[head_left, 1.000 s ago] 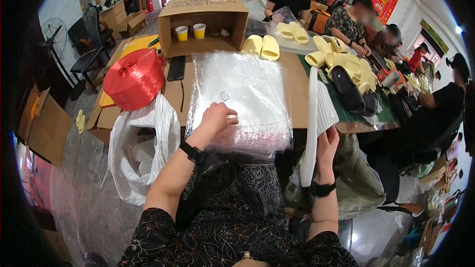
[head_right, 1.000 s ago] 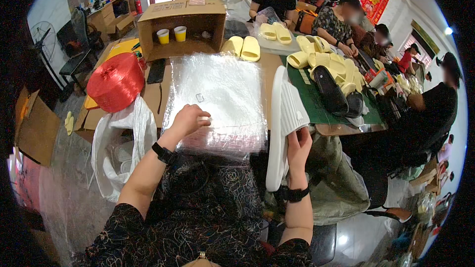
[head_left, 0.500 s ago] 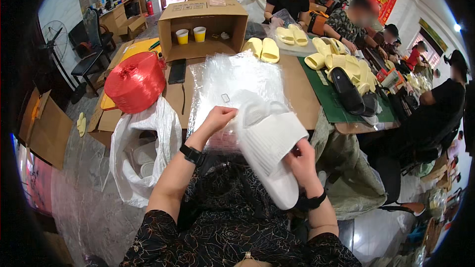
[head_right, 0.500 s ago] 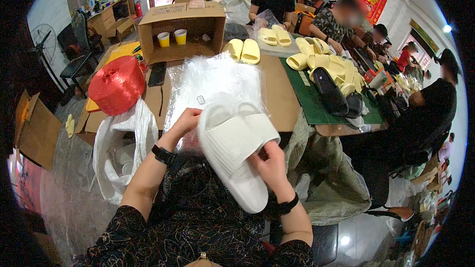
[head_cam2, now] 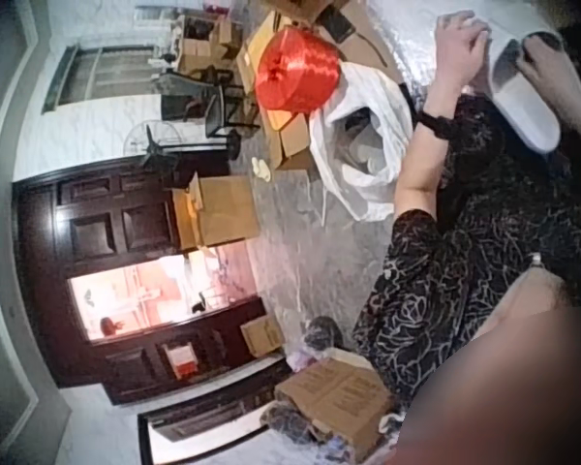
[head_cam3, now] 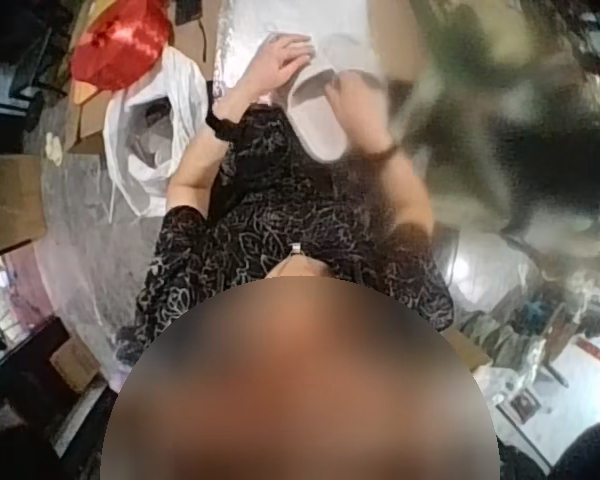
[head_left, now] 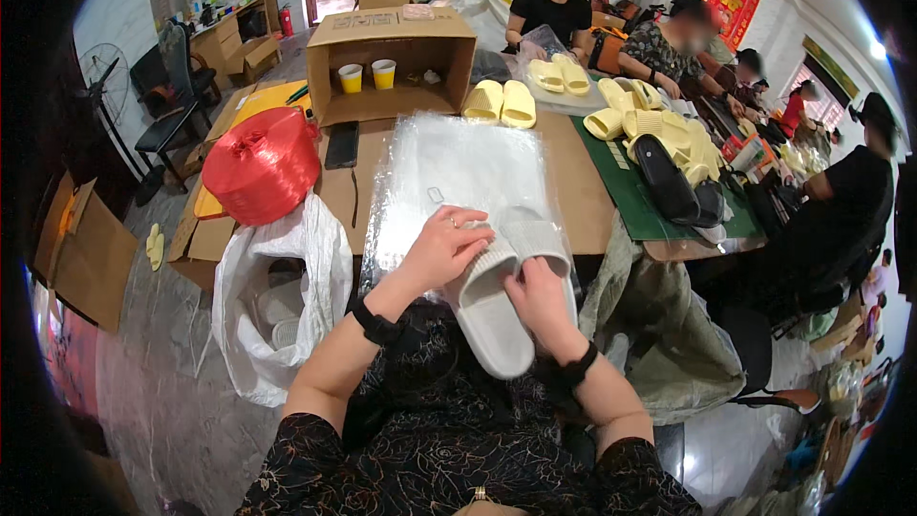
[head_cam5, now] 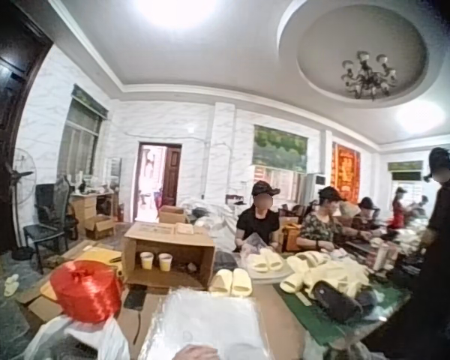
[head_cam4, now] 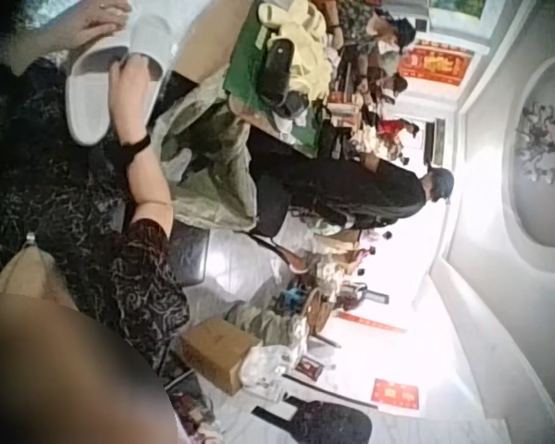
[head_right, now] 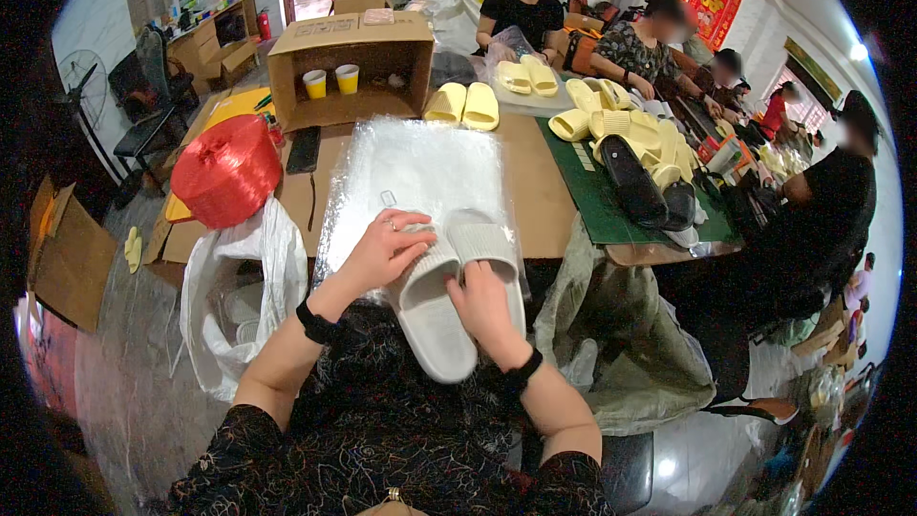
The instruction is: The recorder is seen placing pairs of plastic sandals/slides into transparent plastic bags.
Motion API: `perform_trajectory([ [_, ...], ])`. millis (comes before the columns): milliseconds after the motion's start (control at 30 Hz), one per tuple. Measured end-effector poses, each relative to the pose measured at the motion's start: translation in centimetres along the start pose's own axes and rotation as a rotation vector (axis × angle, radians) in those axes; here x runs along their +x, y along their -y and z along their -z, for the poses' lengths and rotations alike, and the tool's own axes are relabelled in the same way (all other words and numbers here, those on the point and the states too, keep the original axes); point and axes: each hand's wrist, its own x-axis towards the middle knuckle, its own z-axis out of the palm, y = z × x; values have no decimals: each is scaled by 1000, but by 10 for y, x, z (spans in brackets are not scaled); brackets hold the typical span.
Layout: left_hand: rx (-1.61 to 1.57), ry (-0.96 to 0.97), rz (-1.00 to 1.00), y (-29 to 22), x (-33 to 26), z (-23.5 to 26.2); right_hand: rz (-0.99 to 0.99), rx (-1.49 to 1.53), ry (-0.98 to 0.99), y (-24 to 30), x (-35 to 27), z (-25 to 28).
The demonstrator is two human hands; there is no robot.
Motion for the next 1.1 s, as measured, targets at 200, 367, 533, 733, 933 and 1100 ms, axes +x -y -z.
perform_trajectory([
  [200, -93, 8, -64, -8, -1, 18, -37, -6, -64, -2, 63, -50],
  [367, -181, 100, -36, -10, -14, 36, 64, 42, -274, -12, 126, -86],
  [533, -91, 158, 27, 6, -28, 45, -108, 100, -219, -26, 141, -105],
  [733, -364, 124, 453, 39, -30, 59, 377, 119, -26, 10, 49, -66],
  [933, 89, -94, 515, 61, 17, 25, -97, 484, 111, 15, 34, 41],
  [1100, 287, 57, 763, 59, 68, -20, -39, 387, -237, -93, 99, 0],
])
